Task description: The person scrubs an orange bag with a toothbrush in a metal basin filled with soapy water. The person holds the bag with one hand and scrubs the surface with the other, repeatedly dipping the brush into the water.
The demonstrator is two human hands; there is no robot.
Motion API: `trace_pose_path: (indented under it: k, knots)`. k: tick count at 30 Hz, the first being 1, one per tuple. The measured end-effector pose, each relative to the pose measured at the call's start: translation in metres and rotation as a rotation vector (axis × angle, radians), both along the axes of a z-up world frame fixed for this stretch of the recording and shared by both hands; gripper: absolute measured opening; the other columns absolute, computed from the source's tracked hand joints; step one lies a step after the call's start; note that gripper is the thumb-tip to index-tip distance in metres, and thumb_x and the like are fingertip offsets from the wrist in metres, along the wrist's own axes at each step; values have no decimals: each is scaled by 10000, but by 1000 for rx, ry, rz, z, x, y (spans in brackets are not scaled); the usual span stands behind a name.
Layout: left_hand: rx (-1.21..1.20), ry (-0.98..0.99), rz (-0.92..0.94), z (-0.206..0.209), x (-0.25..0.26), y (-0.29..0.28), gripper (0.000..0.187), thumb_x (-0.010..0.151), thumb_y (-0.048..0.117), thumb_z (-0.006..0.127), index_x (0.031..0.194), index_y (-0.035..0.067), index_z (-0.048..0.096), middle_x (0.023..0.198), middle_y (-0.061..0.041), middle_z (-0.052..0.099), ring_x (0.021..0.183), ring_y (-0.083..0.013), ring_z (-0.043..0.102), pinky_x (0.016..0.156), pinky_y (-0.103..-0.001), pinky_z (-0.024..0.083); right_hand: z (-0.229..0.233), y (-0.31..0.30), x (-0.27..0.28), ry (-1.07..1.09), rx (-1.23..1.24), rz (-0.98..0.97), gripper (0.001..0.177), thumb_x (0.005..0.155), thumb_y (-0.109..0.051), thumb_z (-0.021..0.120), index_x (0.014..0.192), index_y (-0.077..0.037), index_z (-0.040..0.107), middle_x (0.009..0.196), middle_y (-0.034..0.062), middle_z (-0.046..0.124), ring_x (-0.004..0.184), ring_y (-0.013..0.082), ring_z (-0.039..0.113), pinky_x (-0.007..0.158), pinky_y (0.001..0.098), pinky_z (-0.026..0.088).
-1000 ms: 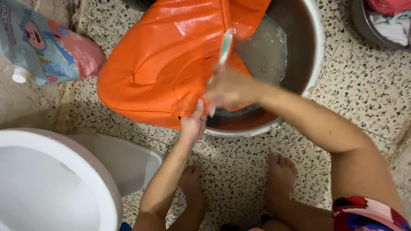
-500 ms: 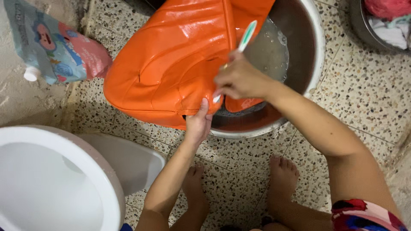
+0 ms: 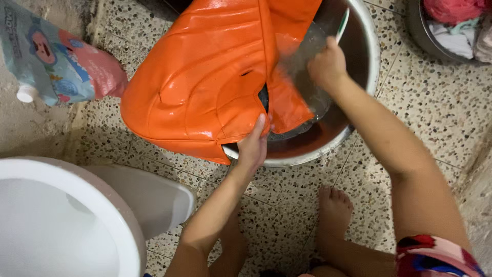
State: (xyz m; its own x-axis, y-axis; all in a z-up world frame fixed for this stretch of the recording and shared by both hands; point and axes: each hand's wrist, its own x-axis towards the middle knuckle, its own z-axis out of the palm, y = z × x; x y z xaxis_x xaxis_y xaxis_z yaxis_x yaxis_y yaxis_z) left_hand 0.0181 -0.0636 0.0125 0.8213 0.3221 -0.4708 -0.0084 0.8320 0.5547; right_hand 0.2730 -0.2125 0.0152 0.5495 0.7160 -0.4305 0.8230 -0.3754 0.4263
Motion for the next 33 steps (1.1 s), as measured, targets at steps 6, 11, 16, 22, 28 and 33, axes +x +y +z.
trace_pose_path:
  k: [6,11,16,22,28,33]
  knots:
    - [552,106,-177,-45,-23,27,136,1032,-21,612,1167,-15,595,1053,-119,648,932,-267,614,785,-401,486,-9,0,-7,873,-1,-257,143,922,-313,673,998,-224,754,949,-6,764,944,171,696,964,399,415]
    - [1183,220,-384,-30,-22,54,295,963,-113,525,1235,-41,614,1141,-142,696,1114,-295,662,1009,-397,543,34,19,11,1227,832,-195,123,921,-220,735,989,-118,718,971,38,752,911,172,708,834,304,533]
    - [314,-71,-210,21,-17,49,606,831,-191,428,1412,-24,456,1406,-141,564,1323,-274,569,1189,-374,401,65,89,-36,1326,1044,51,205,847,-184,822,835,-44,673,913,116,586,822,216,632,686,321,521]
    - [394,-134,-244,-30,-62,68,361,917,-209,468,1237,-56,532,1196,-118,544,1108,-224,552,1010,-311,458,73,107,-59,1254,888,248,267,855,-233,791,779,-55,608,915,97,598,836,258,641,709,415,497]
    - [257,-54,-215,-52,-81,76,373,919,-170,501,1253,-8,533,1114,-63,538,993,-201,531,858,-316,461,67,109,-47,1159,1033,351,223,923,-228,718,825,-78,585,890,126,561,875,354,590,685,466,461]
    - [157,-131,-197,-10,-55,69,466,893,-140,510,1324,35,530,1206,-49,574,1097,-197,563,932,-326,484,70,100,-51,1130,1076,349,182,970,-204,673,859,-97,575,923,113,537,875,336,565,743,466,461]
